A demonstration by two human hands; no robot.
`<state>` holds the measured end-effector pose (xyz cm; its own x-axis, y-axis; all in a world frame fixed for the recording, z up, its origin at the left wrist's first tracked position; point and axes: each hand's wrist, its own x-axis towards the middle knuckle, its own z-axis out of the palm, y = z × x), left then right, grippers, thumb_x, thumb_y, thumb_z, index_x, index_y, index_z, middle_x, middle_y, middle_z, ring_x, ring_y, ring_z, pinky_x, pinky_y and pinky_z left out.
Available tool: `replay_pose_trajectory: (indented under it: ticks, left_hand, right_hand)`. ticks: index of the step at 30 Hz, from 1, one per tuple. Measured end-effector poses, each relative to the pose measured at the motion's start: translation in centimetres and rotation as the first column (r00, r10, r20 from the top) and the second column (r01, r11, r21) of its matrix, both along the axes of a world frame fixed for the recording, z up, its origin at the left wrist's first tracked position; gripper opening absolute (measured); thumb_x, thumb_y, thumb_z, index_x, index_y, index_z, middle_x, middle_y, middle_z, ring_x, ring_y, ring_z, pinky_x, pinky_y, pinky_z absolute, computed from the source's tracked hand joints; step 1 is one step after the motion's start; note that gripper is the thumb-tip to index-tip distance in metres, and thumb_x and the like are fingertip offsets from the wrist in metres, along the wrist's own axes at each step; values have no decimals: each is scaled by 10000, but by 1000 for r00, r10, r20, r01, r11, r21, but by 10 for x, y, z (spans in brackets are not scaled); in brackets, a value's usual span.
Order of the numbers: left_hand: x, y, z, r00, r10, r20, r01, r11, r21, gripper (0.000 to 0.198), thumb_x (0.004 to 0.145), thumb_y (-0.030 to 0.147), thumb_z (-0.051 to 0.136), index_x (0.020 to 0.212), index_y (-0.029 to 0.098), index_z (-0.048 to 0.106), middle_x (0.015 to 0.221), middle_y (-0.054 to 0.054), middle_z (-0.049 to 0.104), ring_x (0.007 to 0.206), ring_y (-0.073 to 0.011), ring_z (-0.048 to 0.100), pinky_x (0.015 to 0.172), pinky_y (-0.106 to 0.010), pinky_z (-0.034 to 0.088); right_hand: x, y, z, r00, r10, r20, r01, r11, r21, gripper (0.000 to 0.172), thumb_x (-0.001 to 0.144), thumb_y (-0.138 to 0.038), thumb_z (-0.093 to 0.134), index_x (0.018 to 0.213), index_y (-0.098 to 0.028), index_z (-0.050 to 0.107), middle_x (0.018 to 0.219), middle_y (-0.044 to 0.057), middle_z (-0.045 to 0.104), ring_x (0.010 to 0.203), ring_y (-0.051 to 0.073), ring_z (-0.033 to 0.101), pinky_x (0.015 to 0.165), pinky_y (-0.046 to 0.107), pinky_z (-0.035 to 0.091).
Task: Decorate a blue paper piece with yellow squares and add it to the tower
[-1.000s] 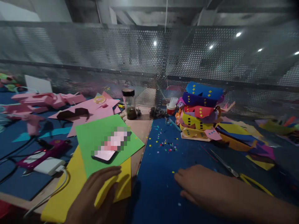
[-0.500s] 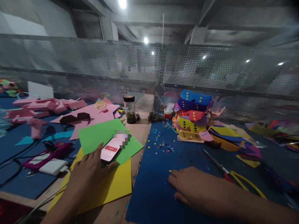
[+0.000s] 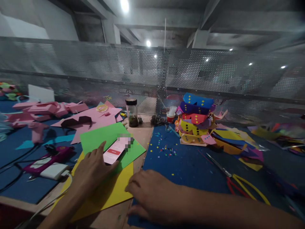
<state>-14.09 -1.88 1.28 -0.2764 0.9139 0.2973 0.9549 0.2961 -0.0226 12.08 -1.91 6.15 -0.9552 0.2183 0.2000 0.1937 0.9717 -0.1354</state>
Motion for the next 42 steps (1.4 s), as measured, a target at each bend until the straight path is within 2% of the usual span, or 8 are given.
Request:
replay_pose_trajectory:
  ticks: [2,5,9,14,19,27,33,42]
  left_hand:
    - [1,1,3,1000,-5,-4,5,1000,11,880,791,603,426,1448,47,245,1141,-217,630,1030,-399,575,858,-450,411]
    - [3,2,8,1000,-18,-20,19,999,30,868,797,589,437,1444,42,248,1161,-225,623,1038,-407,567,873,-448,399]
    - [5,4,13,999,-30,-18,30,999,25,851,795,580,442,1436,49,265,1173,-214,622,1040,-405,563,858,-440,409]
    - [8,7,17,999,-44,5,44,999,23,864,795,607,442,1441,62,265,1151,-199,632,1018,-391,570,837,-436,425]
    - [7,9,20,998,-55,27,55,998,2,845,797,581,459,1443,70,271,1183,-193,628,1041,-391,558,829,-440,433]
    - [-2,15,20,998,-56,20,56,998,-21,822,792,561,467,1429,76,282,1259,-201,586,1109,-408,531,880,-445,415]
    - [-4,16,23,999,-49,24,49,999,-8,781,808,524,457,1437,104,262,1158,-174,634,1088,-407,537,867,-443,422]
    - [-4,17,22,999,-38,28,38,999,-8,790,816,565,445,1421,78,298,1237,-181,605,1087,-396,527,843,-432,436]
  right_hand:
    - [-20,1,-16,998,48,-32,-48,999,-1,561,889,-543,521,1239,-107,489,1225,165,572,1142,261,514,929,382,440]
    - [-42,8,-36,998,7,-60,-7,1000,-2,732,880,-646,425,1320,-61,426,1337,206,493,1254,311,427,1044,470,349]
    - [-55,18,-46,997,-48,-62,48,999,9,814,865,-710,336,1305,-34,444,1301,214,522,1254,327,427,1077,516,298]
    - [-56,19,-45,999,-14,-46,25,969,244,621,914,-594,367,1137,-44,551,1059,185,636,1041,298,568,1069,523,288]
    - [-56,21,-45,997,63,-54,-30,882,471,238,926,-168,394,1025,-42,570,877,146,670,803,251,620,1073,555,240]
    - [-52,34,-39,984,130,-118,-48,844,534,206,919,-111,372,933,-89,576,810,101,667,717,217,610,1057,515,283]
    - [-37,32,-31,981,142,-130,-56,856,514,176,917,-119,402,844,-138,561,742,52,645,684,197,588,1053,498,291]
    - [-45,33,-39,987,75,-140,10,849,528,188,941,-145,401,987,-89,574,908,133,670,910,258,621,997,506,346]
